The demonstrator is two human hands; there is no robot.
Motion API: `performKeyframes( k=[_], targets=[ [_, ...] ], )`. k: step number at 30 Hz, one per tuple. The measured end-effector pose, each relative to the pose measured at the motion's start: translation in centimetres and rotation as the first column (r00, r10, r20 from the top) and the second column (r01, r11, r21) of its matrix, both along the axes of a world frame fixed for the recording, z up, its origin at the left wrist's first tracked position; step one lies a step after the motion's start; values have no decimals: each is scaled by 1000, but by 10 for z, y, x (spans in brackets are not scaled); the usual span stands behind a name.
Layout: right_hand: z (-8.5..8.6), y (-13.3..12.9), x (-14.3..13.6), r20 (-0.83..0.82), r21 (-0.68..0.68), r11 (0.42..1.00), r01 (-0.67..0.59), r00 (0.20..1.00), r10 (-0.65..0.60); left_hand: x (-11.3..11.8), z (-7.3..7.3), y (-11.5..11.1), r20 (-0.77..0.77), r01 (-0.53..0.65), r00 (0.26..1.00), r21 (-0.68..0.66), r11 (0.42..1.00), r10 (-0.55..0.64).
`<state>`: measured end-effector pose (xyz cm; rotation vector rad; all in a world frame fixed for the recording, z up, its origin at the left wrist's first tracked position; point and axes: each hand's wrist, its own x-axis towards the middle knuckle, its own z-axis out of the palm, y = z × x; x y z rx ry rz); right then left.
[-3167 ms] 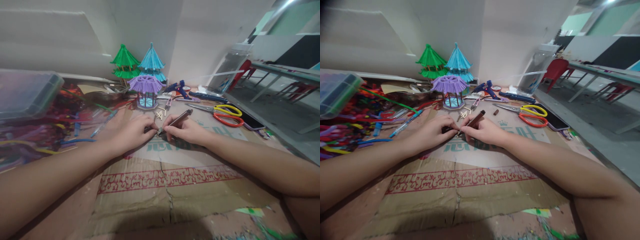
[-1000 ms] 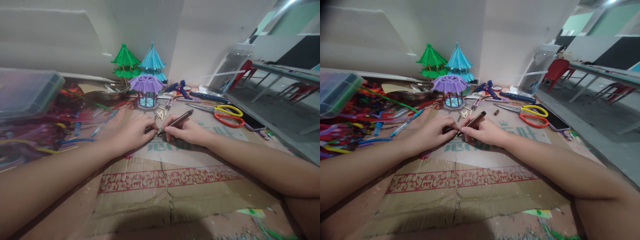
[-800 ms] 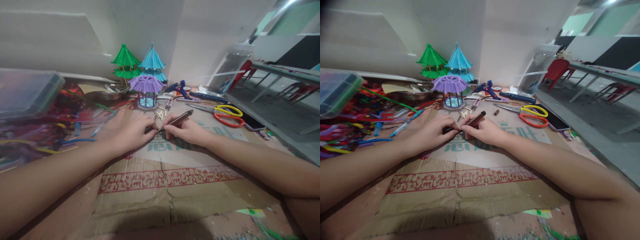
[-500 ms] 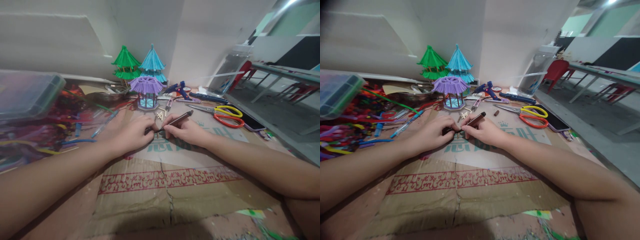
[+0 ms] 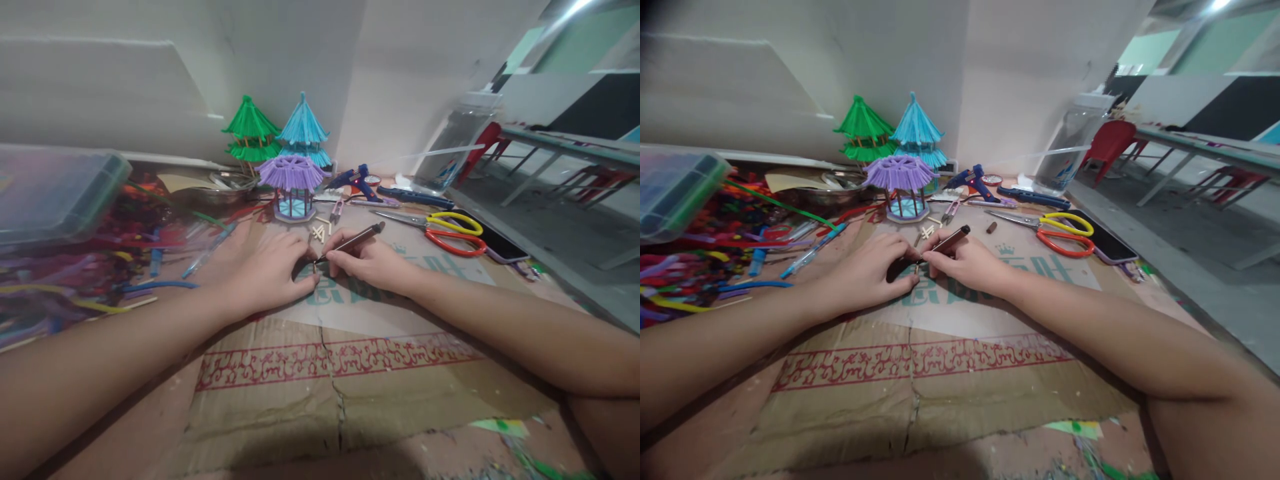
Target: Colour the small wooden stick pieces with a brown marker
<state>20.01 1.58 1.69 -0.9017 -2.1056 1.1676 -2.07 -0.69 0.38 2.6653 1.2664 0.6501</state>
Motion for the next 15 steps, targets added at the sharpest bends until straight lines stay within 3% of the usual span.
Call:
performKeyframes(
  k=[6, 15],
  targets=[
    [-2, 1, 1, 28, 62, 998, 12, 1000, -14, -1, 1, 2, -10, -9, 1000, -5, 1000, 9],
    [2, -1, 1, -15, -69, 995, -73, 997, 72, 0, 0, 1, -15, -15, 1000, 29, 999, 16]
  ],
)
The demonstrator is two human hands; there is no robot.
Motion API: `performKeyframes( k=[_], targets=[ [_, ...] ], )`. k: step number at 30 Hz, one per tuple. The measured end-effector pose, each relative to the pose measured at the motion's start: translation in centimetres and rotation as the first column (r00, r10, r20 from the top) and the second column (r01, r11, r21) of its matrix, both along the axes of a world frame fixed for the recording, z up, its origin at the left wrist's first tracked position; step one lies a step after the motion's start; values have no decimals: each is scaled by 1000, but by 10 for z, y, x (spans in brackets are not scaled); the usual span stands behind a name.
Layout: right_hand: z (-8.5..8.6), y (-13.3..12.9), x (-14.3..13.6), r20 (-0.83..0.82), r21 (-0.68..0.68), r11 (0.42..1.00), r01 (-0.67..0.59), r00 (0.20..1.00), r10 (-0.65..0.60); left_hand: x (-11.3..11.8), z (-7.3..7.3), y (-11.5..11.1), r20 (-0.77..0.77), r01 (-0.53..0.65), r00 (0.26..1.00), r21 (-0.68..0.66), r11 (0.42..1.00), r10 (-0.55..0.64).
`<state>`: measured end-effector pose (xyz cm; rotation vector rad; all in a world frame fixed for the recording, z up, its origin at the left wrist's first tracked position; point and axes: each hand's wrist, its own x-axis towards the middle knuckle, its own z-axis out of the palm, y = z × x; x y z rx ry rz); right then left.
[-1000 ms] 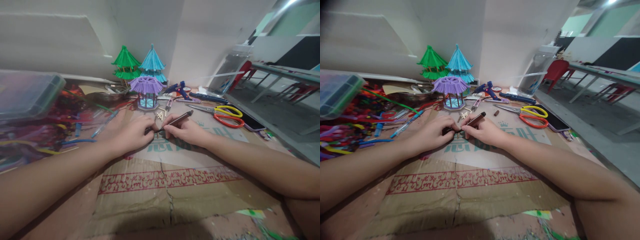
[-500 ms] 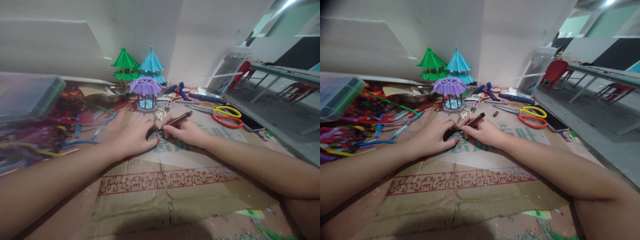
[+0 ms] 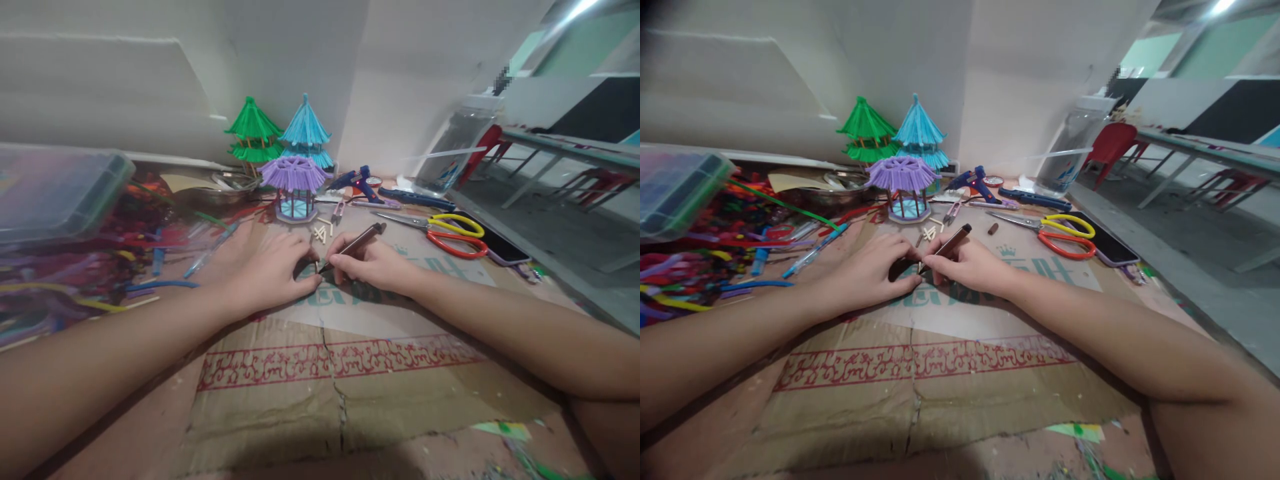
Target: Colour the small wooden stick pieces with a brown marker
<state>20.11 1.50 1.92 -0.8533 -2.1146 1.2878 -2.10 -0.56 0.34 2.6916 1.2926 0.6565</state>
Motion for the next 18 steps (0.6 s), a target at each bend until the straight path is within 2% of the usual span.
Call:
performKeyframes(
  k=[7, 15, 18],
  targets=[
    [1, -2, 0, -71, -2, 999, 40, 997, -40, -1, -1, 1, 19, -7, 1000, 16, 1000, 7],
    [-1, -3, 1, -215, 64, 967, 246, 950, -227, -2, -8, 2, 114, -50, 992, -46, 998, 55],
    [-6, 0, 1, -249, 40, 973, 226, 946, -209, 0, -7, 1, 143, -41, 988, -85, 996, 53]
  ],
)
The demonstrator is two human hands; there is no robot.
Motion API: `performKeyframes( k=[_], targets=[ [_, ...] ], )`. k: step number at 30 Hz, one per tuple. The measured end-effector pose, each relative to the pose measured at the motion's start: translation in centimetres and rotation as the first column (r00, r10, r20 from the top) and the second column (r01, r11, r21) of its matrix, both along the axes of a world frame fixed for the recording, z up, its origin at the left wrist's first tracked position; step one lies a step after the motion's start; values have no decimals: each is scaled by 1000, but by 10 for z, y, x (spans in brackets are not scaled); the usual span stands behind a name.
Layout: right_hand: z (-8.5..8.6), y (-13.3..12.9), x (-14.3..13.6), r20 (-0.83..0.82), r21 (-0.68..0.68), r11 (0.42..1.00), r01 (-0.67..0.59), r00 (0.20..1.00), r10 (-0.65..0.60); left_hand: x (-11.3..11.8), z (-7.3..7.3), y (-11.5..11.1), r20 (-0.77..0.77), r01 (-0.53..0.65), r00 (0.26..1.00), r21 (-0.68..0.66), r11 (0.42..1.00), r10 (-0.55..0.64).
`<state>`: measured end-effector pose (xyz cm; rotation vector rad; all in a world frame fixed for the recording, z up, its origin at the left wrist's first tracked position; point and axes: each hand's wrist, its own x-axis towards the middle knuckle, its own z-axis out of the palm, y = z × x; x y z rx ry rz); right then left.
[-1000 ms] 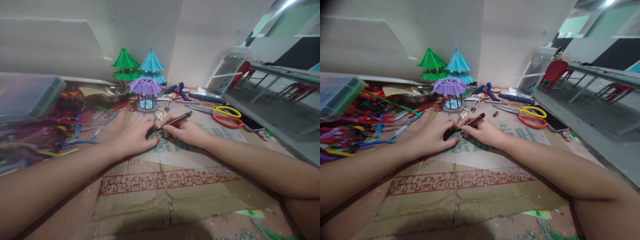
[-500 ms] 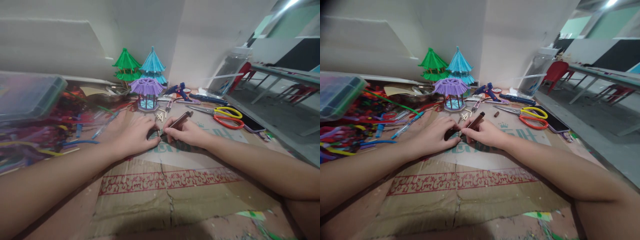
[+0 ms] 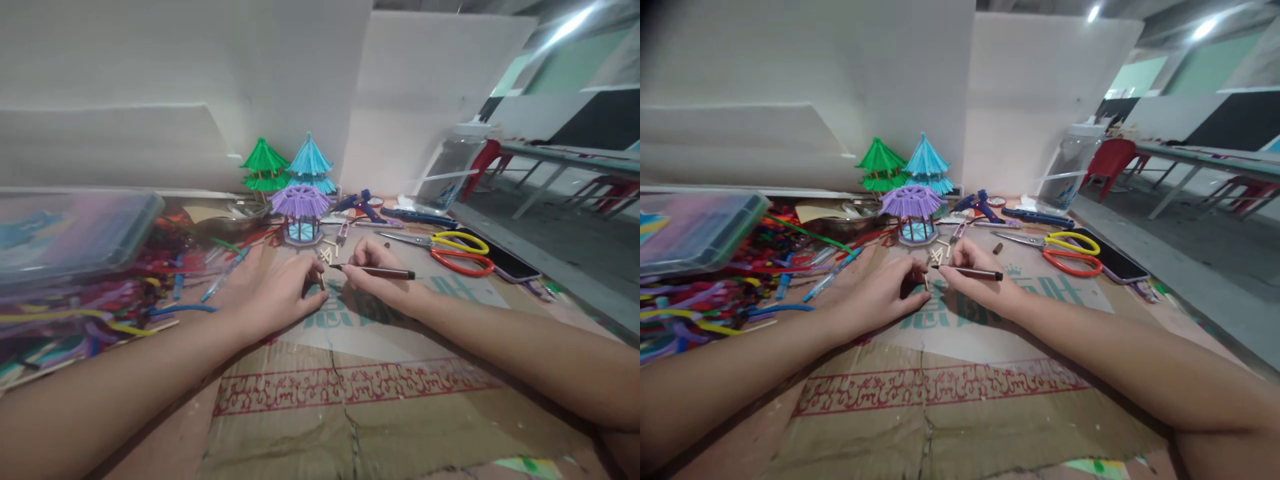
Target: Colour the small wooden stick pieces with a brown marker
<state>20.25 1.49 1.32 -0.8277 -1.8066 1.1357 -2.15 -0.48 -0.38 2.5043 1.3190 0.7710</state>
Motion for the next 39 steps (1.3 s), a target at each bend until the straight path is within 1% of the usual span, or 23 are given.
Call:
performKeyframes(
  k=[5, 8, 10, 12, 18, 22, 25, 27, 29, 32, 36, 38, 39],
  targets=[
    [2, 0, -3, 26, -65, 998, 14, 1000, -13, 2, 4, -2, 22, -4, 1000, 2, 1000, 4],
    [5, -1, -5, 44, -113, 993, 35, 999, -30, 2, 5, -2, 17, 52, 999, -46, 998, -51],
    [5, 0, -6, 45, -122, 992, 46, 998, -40, 2, 5, -1, 25, 96, 995, -80, 992, -95],
    [3, 2, -6, 46, -114, 992, 53, 998, -48, 1, 5, -1, 36, 115, 993, -104, 988, -112],
    [-5, 2, -5, 26, -100, 995, 23, 999, -21, 2, 4, -4, 18, 85, 996, -112, 990, -84],
    [-6, -4, -3, 38, -108, 994, -12, 999, 17, 2, 5, -5, 12, 75, 997, -156, 985, -74],
    [-5, -6, -3, 4, -195, 980, -48, 999, 50, 3, 6, -5, 4, 43, 999, -192, 980, -44],
    [-4, -6, -3, -24, -254, 966, -53, 999, 48, 4, 7, -6, 9, 37, 999, -201, 979, -36],
    [-2, -4, -5, -34, -276, 960, -43, 999, 35, 4, 7, -6, 11, 45, 999, -199, 979, -43],
    [2, -2, -7, -18, -273, 962, -3, 1000, -2, 1, 11, -6, 1, 86, 996, -186, 979, -87],
    [4, 1, -9, -3, -249, 967, 44, 999, -46, -7, 16, -3, -67, 190, 977, -172, 966, -204],
    [3, 2, -9, 1, -221, 974, 50, 999, -51, -9, 15, 1, -92, 237, 963, -146, 960, -251],
    [3, 2, -9, 1, -206, 977, 54, 998, -55, -10, 14, 2, -95, 242, 962, -128, 962, -254]
  ],
)
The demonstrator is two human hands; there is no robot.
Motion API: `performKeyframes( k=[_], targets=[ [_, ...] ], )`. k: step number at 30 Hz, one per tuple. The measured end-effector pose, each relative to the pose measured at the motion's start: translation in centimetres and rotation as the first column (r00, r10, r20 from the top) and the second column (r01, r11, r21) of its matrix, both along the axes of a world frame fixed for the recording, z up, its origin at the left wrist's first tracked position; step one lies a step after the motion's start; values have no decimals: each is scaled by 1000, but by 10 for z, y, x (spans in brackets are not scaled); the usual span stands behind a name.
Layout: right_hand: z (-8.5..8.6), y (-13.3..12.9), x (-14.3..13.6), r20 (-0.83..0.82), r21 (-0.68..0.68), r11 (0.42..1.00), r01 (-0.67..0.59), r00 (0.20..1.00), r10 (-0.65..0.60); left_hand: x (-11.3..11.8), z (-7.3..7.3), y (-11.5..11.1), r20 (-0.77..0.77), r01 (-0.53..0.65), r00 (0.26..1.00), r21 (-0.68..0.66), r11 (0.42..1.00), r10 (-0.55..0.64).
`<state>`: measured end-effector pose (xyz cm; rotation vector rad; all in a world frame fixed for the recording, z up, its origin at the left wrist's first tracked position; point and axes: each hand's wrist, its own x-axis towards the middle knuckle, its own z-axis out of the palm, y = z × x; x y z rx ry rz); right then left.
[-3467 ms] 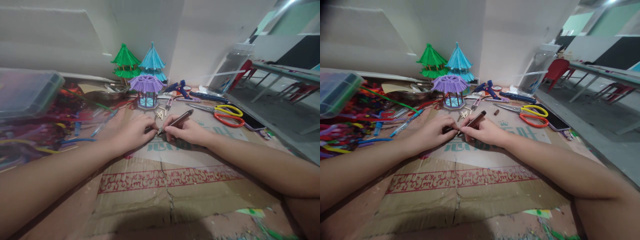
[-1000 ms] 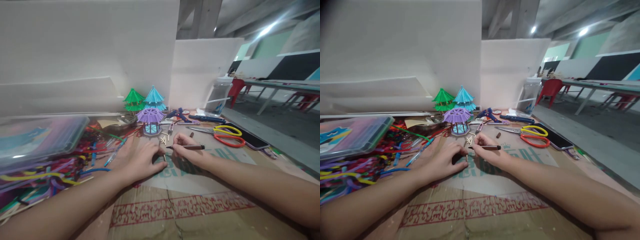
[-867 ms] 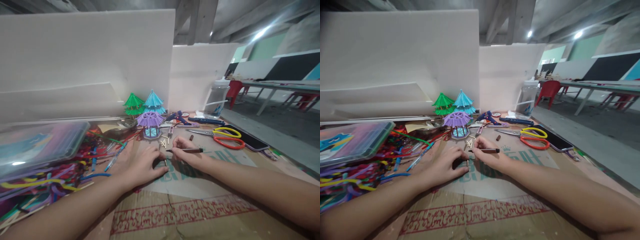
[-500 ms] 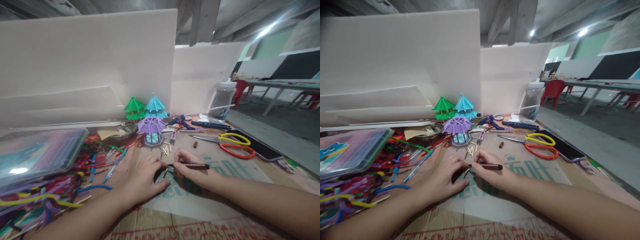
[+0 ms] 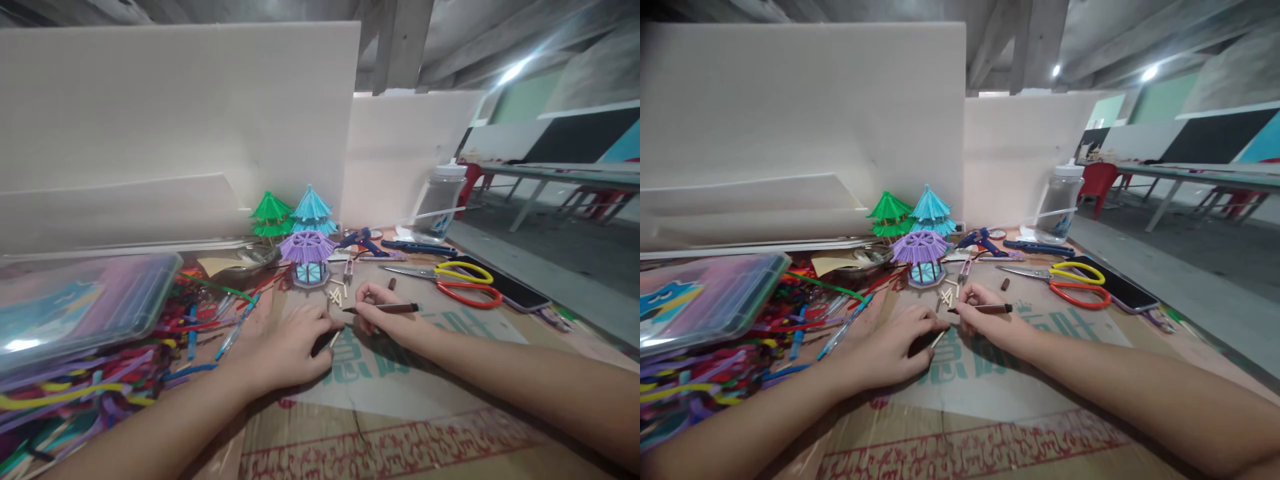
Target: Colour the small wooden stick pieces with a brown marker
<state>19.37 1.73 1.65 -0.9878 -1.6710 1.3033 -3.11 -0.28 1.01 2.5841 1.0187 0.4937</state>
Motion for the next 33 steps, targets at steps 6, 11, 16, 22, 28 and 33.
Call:
performKeyframes(
  k=[6, 11, 16, 22, 28, 33],
  targets=[
    [-2, 1, 3, 7, 65, 998, 18, 1000, -19, 0, 0, 3, -4, -15, 1000, 17, 1000, 15],
    [-7, 6, 5, 22, 56, 998, 8, 1000, -9, -9, 9, 3, -12, 71, 997, -26, 997, -72],
    [-8, 7, 5, 48, 76, 997, -6, 999, 3, -14, 6, 6, 10, 112, 994, -36, 993, -112],
    [-5, 4, 4, 60, 73, 997, -13, 998, 8, -12, 1, 7, -3, 103, 995, 5, 995, -103],
    [-6, 4, 3, 76, 91, 996, 5, 997, -12, -12, -1, 7, 1, 72, 997, -12, 997, -72],
    [-5, 3, 3, 72, 119, 993, 13, 997, -22, -14, 0, 11, 31, 93, 995, -46, 995, -92]
  ],
)
